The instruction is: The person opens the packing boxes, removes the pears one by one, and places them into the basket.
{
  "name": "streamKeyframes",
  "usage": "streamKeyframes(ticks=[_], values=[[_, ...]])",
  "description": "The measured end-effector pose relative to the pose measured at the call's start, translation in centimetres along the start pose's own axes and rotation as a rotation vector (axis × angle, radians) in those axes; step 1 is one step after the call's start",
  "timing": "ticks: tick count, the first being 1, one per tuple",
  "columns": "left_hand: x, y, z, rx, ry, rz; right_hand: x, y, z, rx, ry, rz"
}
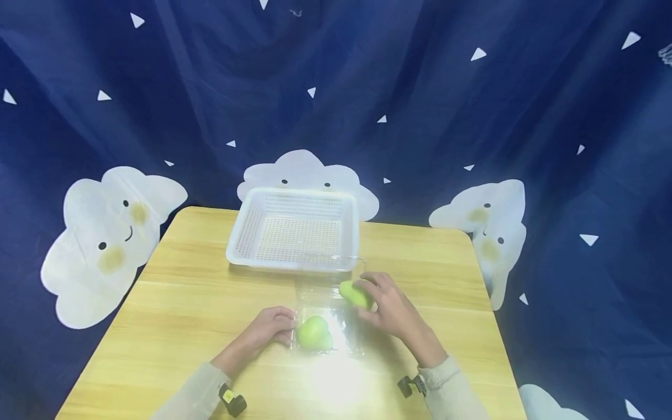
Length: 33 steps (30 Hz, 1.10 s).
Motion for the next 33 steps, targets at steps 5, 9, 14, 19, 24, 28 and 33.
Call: streamKeyframes(ticks=[5,9,14,19,24,28,33], values=[[-0.3,-0.3,0.4,-0.003,0.023,0.005,-1.6,0.0,0.9,-0.060,0.039,0.013],[-0.5,-0.1,0.3,-0.004,0.014,-0.002,-2.9,0.0,2.0,-0.076,0.084,0.045],[-0.7,0.1,-0.2,-0.002,0.002,-0.004,-4.1,0.1,3.4,-0.126,0.077,0.030],[-0.9,0.2,-0.6,0.000,-0.007,0.001,-5.1,0.5,4.3,-0.165,0.073,0.003],[-1.2,0.2,-0.6,0.000,-0.023,-0.002,-6.5,1.3,5.0,-0.199,0.076,-0.011],[-1.0,0.1,-0.4,-0.009,-0.022,0.004,-7.6,2.2,5.3,-0.245,0.083,-0.046],[-0.5,0.0,-0.5,-0.016,-0.024,0.016,-8.9,3.4,5.0,-0.323,0.048,-0.139]])
Point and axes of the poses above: each hand's wrist, its own x-axis away from the middle knuckle, its own z-axis out of the back of the hand, y = z × x, the point moved 4 cm from there along -x, towards the middle knuckle, and after that the axes turned 7 degrees about -z, right-handed, at the moved point
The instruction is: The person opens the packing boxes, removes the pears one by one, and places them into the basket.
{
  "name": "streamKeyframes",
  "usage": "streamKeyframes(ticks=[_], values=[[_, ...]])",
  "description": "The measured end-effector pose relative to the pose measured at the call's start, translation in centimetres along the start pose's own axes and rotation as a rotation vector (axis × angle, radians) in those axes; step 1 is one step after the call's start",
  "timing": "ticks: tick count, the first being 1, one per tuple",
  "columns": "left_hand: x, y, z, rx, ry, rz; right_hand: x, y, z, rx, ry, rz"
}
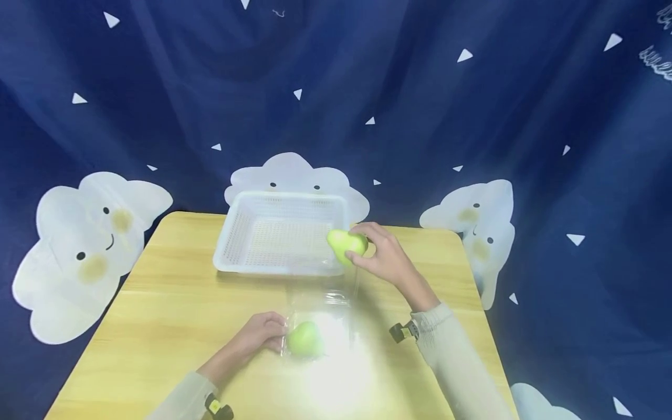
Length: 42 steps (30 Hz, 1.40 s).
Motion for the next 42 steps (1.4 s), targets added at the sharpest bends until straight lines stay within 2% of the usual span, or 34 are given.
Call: streamKeyframes(ticks=[4,12,16,24,32,42], values=[[0.1,0.0,0.0,0.003,-0.028,-0.009,-1.4,0.8,-0.3,-0.025,-0.025,-0.077],[1.0,0.0,1.0,-0.002,-0.008,0.020,-4.2,2.7,-2.5,-0.024,-0.118,-0.167],[1.1,0.3,0.9,-0.003,-0.016,0.009,-5.3,3.3,-3.8,0.012,-0.150,-0.159],[1.0,0.2,0.9,-0.003,-0.019,0.005,-6.4,4.7,-6.8,0.168,-0.293,-0.129],[0.5,0.1,1.0,0.009,-0.030,-0.003,-7.3,5.2,-8.5,0.203,-0.409,-0.100],[0.1,0.3,1.3,0.011,-0.026,-0.004,-8.2,5.9,-10.2,0.255,-0.562,-0.115]])
Point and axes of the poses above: each hand's wrist, its own x-axis away from the middle knuckle, its own z-axis out of the back of the hand, y = z × x, the point moved 4 cm from there along -x, towards the middle knuckle, and after that the axes turned 7 degrees about -z, right-handed, at the moved point
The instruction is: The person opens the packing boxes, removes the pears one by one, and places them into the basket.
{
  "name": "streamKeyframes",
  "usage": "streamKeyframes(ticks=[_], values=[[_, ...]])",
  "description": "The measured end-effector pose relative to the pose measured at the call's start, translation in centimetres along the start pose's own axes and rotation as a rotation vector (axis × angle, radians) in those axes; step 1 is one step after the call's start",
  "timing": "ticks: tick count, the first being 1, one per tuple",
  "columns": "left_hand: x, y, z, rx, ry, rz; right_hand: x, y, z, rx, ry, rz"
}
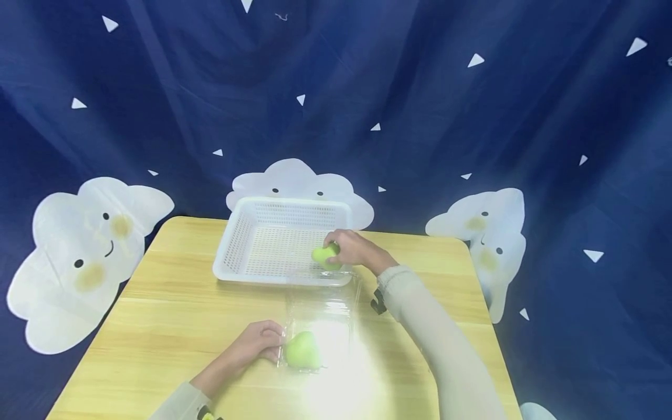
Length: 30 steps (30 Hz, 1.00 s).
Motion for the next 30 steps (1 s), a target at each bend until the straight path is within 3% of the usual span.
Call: streamKeyframes(ticks=[13,30], values=[[0.2,0.0,-0.1,-0.008,0.005,-0.003,0.8,-0.2,0.0,-0.028,-0.009,-0.006],[0.2,0.2,-0.2,-0.012,0.023,0.000,3.6,-1.3,1.3,-0.058,0.184,0.091]])
Point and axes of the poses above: each hand's wrist, its own x-axis away from the middle knuckle, its own z-axis out of the back of the hand, y = z × x, the point moved 4 cm from there along -x, towards the middle knuckle, and after that the axes turned 7 degrees about -z, right-handed, at the moved point
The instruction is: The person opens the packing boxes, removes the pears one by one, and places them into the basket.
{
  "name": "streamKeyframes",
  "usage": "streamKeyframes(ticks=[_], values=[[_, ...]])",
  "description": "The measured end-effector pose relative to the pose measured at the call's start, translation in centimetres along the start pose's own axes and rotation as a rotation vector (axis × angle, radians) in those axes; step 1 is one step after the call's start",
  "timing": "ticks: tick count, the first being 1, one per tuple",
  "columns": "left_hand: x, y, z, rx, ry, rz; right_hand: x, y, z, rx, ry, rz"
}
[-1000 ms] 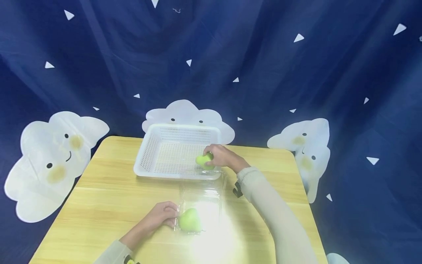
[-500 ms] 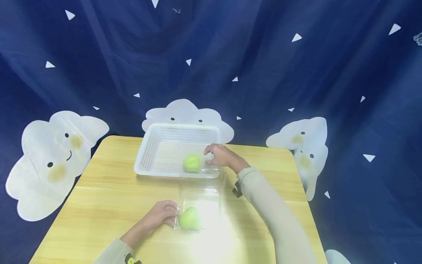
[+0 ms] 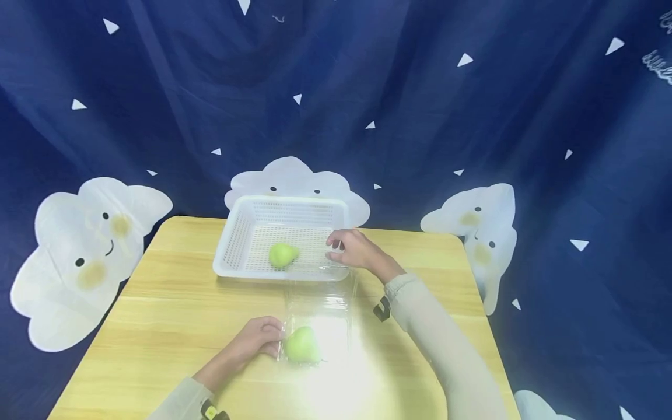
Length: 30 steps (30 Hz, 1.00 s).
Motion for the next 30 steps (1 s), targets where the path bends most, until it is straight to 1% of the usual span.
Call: streamKeyframes(ticks=[7,10,15,21,24,26,30], values=[[0.0,-0.3,0.3,0.005,0.011,0.003,1.9,-1.0,0.1,-0.028,0.063,0.013],[0.0,-0.4,0.3,0.007,0.011,0.001,2.7,-1.4,0.3,-0.041,0.085,0.032],[0.1,-0.5,0.2,0.014,0.008,-0.001,4.2,-2.1,0.8,-0.019,0.117,0.059],[0.0,-0.6,0.2,0.023,0.015,0.001,6.0,-3.0,1.1,-0.042,0.165,0.094],[0.0,-0.7,0.1,0.028,0.021,-0.001,6.9,-3.7,0.7,-0.045,0.185,0.133],[0.0,-0.7,0.1,0.036,0.023,0.000,7.4,-4.1,0.1,-0.041,0.184,0.161],[0.1,-0.7,-0.1,0.056,0.016,0.000,8.2,-5.1,-1.5,-0.028,0.148,0.200]])
Point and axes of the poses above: each hand's wrist, its own x-axis away from the middle knuckle, its own z-axis out of the back of the hand, y = z × x, the point moved 4 cm from there along -x, towards the middle knuckle, and after that the axes turned 7 degrees about -z, right-handed, at the moved point
